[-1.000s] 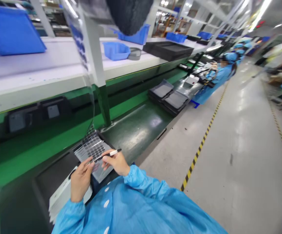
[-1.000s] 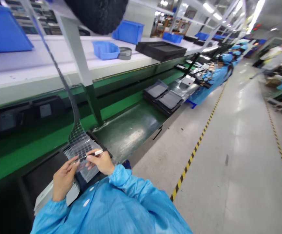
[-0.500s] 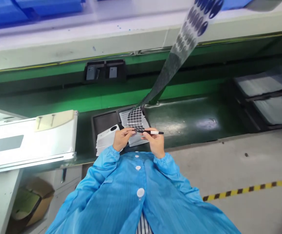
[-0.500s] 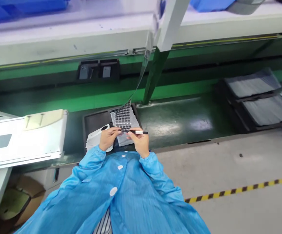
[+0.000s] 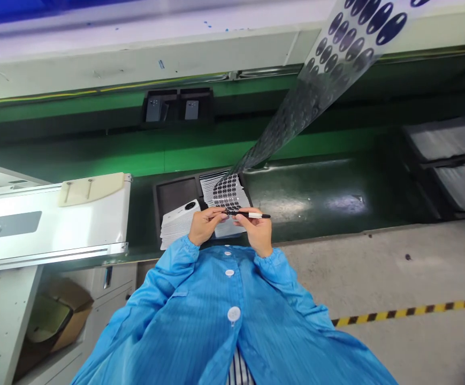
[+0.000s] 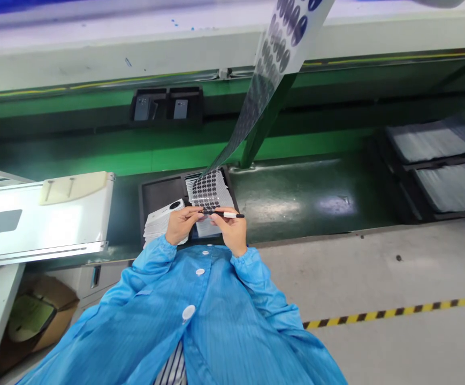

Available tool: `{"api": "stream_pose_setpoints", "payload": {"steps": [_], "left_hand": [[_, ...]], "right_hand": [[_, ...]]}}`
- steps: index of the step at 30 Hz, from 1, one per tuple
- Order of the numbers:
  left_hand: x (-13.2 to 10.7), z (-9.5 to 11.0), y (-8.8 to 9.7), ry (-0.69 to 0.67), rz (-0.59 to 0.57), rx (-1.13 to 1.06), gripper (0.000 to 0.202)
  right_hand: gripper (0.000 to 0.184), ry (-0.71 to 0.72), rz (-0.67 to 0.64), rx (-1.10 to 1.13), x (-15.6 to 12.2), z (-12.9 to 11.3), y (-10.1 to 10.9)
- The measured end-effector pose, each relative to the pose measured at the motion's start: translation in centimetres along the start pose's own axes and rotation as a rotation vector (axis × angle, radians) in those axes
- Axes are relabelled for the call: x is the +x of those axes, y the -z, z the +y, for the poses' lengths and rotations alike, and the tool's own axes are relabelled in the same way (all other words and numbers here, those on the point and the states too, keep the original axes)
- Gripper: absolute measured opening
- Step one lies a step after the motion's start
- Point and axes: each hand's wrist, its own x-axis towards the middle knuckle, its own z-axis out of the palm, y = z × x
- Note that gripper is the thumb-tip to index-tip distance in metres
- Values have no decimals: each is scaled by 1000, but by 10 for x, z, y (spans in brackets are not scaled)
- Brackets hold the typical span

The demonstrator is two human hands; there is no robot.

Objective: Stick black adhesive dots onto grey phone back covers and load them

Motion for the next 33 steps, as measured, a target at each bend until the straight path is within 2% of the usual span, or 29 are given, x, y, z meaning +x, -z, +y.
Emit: {"api": "stream_pose_setpoints", "payload": {"steps": [8,10,12,14,17,20,23,27,30,33], "left_hand": [[-2,-2,-5,-3,-8,2,49],[-1,-3,0,4,-30,10,55],[3,-7,16,16,-37,78,72],[11,-14,44,44,4,267,87],[24,-29,94,166,31,616,81],[27,-44,130,292,-24,710,63],[22,-51,144,337,-58,682,48],[21,-46,152,312,-48,609,35],[24,-35,158,254,58,540,27],[22,-21,153,190,203,442,38]], "right_hand": [[33,3,21,-37,3,3,0],[33,11,53,-29,5,7,3],[32,28,107,8,7,11,7],[31,45,159,50,10,13,10],[31,55,189,87,13,12,12],[31,38,170,107,14,9,8],[31,14,129,125,13,8,3],[30,-9,82,138,13,9,0],[29,-21,53,148,14,9,0],[28,-38,19,172,13,3,-1]]}}
